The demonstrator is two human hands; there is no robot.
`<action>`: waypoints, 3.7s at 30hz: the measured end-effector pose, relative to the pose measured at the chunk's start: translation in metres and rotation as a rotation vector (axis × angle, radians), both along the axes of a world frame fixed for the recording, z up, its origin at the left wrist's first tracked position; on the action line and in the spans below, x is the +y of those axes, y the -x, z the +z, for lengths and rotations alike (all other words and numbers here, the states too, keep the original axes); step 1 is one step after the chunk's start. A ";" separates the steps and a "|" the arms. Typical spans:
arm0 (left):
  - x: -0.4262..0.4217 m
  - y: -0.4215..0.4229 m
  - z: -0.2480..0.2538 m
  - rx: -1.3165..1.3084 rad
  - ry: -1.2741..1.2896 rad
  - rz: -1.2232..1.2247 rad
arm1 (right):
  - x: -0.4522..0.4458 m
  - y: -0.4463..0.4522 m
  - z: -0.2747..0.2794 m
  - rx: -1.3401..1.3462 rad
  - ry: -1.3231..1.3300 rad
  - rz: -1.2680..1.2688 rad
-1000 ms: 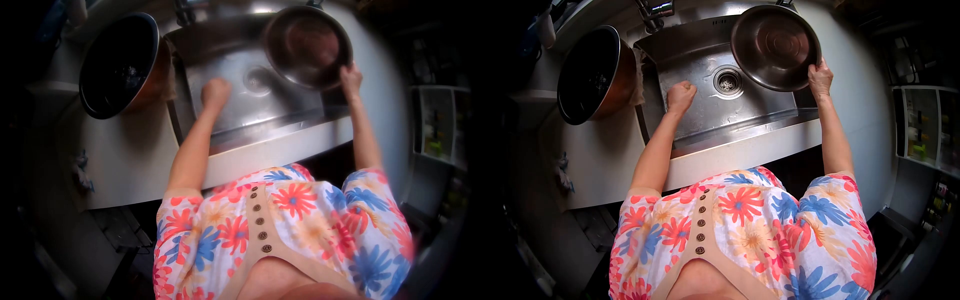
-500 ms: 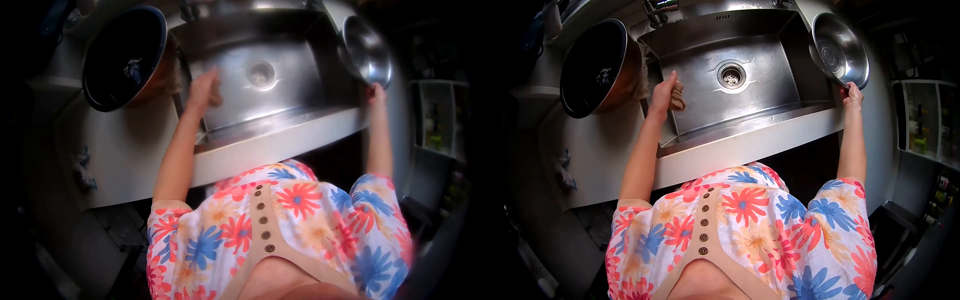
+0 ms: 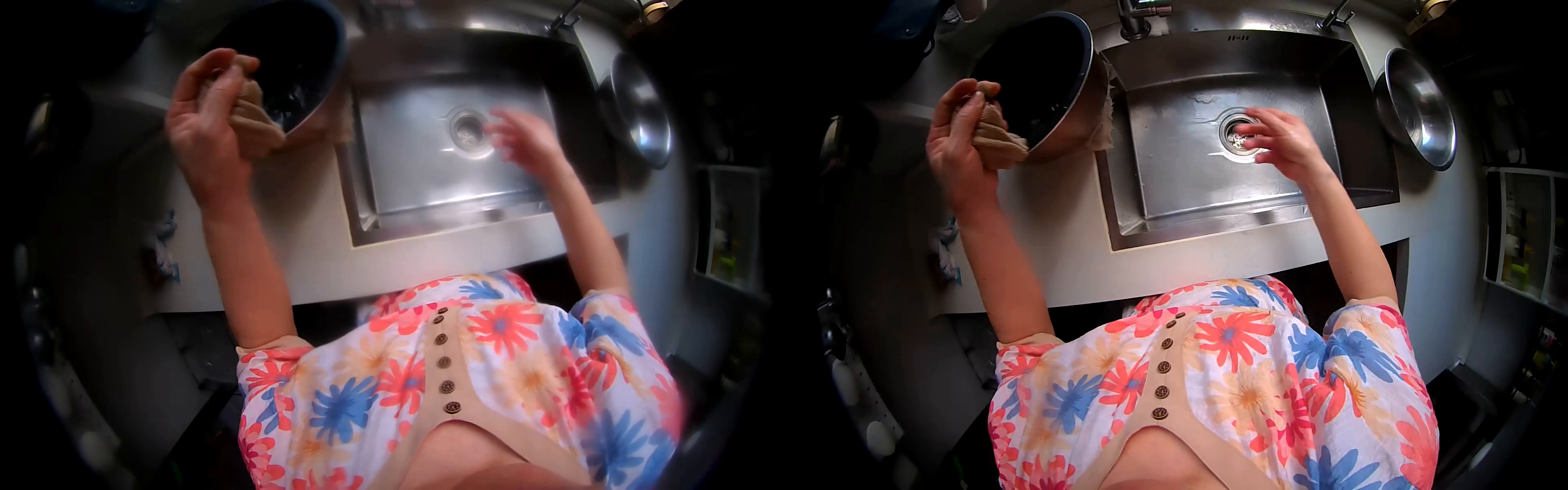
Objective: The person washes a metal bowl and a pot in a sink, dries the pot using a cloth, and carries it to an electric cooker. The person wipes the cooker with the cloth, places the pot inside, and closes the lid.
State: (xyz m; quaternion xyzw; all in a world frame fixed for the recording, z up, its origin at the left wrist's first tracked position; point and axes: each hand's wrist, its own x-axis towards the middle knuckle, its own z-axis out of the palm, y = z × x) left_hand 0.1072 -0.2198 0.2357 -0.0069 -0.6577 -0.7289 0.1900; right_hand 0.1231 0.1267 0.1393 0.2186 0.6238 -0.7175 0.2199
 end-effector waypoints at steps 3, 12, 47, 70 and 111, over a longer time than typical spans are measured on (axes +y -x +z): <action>-0.066 0.025 0.002 -0.129 0.378 0.247 | -0.075 0.027 0.017 0.091 0.091 0.247; -0.136 0.067 -0.049 -0.494 0.362 -0.031 | -0.176 0.067 0.044 0.300 -0.005 0.359; 0.071 0.060 0.013 -0.056 0.937 -0.120 | -0.116 -0.019 -0.029 -0.155 0.604 -0.132; 0.119 0.069 0.004 0.055 1.105 -0.233 | -0.107 -0.025 -0.062 -0.259 0.731 -0.180; 0.223 0.063 -0.083 -0.126 1.357 -0.166 | -0.035 -0.005 -0.122 -0.541 0.261 -0.037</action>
